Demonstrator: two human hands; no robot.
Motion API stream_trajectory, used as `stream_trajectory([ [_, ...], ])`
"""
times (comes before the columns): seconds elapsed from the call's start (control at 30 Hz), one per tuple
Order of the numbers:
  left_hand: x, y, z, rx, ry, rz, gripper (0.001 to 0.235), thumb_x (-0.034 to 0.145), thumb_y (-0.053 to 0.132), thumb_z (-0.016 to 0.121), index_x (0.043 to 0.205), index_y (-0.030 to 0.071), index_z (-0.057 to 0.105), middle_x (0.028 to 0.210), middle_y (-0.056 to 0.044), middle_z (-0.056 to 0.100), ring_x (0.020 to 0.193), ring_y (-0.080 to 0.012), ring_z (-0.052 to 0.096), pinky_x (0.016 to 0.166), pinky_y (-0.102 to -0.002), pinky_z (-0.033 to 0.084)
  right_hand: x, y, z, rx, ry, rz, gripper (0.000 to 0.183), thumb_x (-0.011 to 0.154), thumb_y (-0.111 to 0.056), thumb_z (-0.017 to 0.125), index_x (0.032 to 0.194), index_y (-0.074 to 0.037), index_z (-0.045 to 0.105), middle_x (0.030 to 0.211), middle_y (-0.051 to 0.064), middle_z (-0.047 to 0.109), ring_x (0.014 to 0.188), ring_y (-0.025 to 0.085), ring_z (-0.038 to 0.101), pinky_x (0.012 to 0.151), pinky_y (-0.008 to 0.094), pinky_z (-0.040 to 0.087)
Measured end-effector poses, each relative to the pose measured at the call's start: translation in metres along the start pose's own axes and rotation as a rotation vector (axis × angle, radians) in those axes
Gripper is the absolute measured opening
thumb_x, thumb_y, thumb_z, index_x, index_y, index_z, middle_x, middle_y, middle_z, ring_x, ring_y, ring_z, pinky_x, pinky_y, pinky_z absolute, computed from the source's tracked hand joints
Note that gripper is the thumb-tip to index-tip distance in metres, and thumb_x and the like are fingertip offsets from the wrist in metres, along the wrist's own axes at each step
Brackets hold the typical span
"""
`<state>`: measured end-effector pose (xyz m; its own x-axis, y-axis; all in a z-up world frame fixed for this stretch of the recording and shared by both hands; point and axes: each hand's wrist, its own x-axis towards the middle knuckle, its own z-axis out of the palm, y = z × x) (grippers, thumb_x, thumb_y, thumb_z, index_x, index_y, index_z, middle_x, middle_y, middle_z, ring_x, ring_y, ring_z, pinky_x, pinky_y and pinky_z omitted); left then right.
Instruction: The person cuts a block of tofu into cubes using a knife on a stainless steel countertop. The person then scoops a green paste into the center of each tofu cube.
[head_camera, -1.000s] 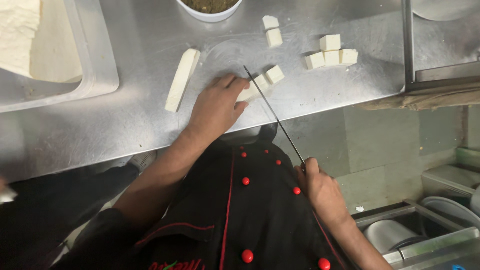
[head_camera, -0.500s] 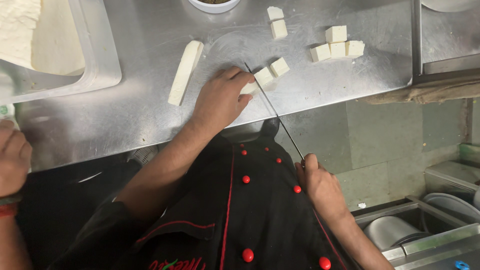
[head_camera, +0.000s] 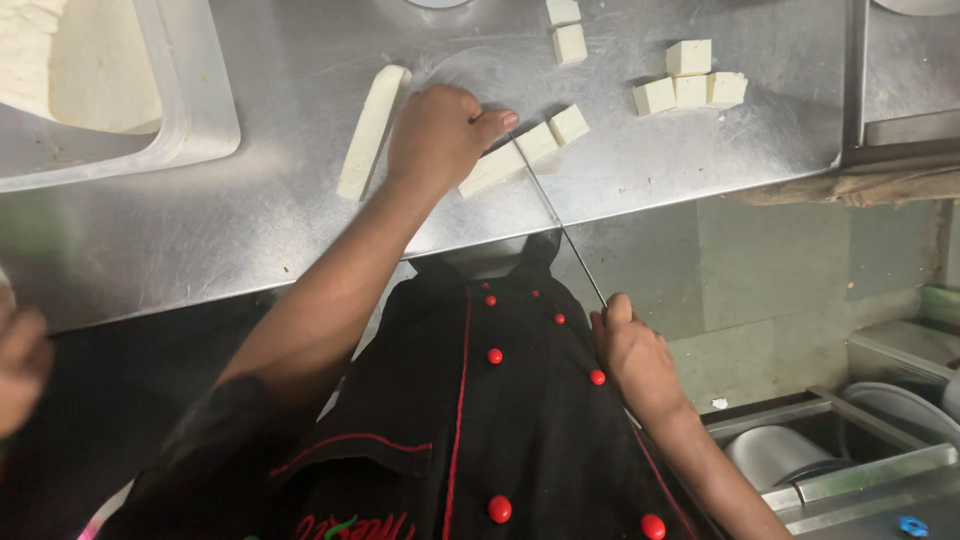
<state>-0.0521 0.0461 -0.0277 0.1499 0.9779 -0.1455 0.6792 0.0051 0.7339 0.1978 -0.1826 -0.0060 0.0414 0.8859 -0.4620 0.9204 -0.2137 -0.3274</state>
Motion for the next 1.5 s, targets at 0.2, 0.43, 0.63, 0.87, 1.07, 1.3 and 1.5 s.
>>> stream_trajectory([
  [0.2,-0.005,0.011,-0.013,-0.006,-0.103,-0.075,0.059,0.095,0.05,0.076,0.066,0.001,0.063,0.059,-0.013,0.059,0.053,-0.0271,0.058,0.055,-0.045,0.045,0.003,0.005,-0.012,0.248,-0.172,0.012,0.028,0.1,-0.028,0.059,0.104,-0.002,0.05,0.082,0.022,0.07,0.078,0.044,0.069,0.071,0.052,0.053],
  [0.43,-0.07,0.013,-0.01,0.184,0.208,0.422,0.056,0.065,0.029,0.089,0.11,0.001,0.07,0.105,-0.017,0.067,0.094,-0.0372,0.063,0.082,-0.046,0.053,-0.001,0.01,-0.051,0.614,-0.022,0.248,0.029,0.1,-0.027,0.063,0.108,-0.001,0.054,0.069,0.014,0.062,0.057,0.025,0.062,0.053,0.04,0.052],
  [0.63,-0.083,0.017,-0.027,0.103,0.266,0.233,0.035,0.081,0.015,0.083,0.112,0.004,0.071,0.109,-0.015,0.068,0.102,-0.0372,0.064,0.09,-0.047,0.053,0.026,0.03,-0.101,0.241,0.29,0.158,0.044,0.1,-0.03,0.068,0.129,-0.002,0.05,0.075,0.02,0.067,0.064,0.03,0.069,0.062,0.043,0.052],
  [0.87,-0.081,-0.003,-0.061,0.347,0.57,0.181,0.043,0.08,0.013,0.082,0.115,0.001,0.059,0.11,-0.027,0.066,0.096,-0.0441,0.063,0.083,-0.049,0.052,0.079,0.07,-0.145,-0.002,0.548,-0.042,0.049,0.1,-0.015,0.072,0.142,-0.002,0.049,0.102,0.028,0.068,0.091,0.048,0.067,0.08,0.054,0.051],
  [1.07,-0.064,-0.01,-0.042,0.381,0.465,-0.024,0.057,0.08,0.014,0.084,0.123,0.001,0.049,0.097,-0.024,0.069,0.09,-0.045,0.065,0.078,-0.052,0.052,0.128,0.09,-0.166,-0.161,0.507,-0.123,0.061,0.092,-0.015,0.079,0.143,-0.001,0.048,0.112,0.031,0.067,0.096,0.051,0.066,0.083,0.056,0.051],
  [1.3,-0.063,-0.013,-0.056,-0.009,0.482,-0.187,0.049,0.085,0.011,0.083,0.119,0.003,0.049,0.09,-0.021,0.074,0.08,-0.035,0.072,0.072,-0.043,0.054,0.143,0.068,-0.175,-0.253,0.653,-0.488,0.049,0.092,-0.008,0.076,0.136,0.0,0.057,0.125,0.025,0.067,0.112,0.046,0.061,0.099,0.052,0.048],
  [1.5,-0.063,0.003,-0.057,-0.601,0.477,-0.338,0.05,0.085,0.007,0.083,0.122,0.003,0.05,0.098,-0.014,0.076,0.082,-0.0155,0.07,0.066,-0.028,0.056,0.17,-0.032,-0.12,-0.046,0.223,-0.99,0.061,0.09,-0.007,0.067,0.147,0.002,0.048,0.14,0.025,0.058,0.127,0.043,0.056,0.107,0.051,0.045],
])
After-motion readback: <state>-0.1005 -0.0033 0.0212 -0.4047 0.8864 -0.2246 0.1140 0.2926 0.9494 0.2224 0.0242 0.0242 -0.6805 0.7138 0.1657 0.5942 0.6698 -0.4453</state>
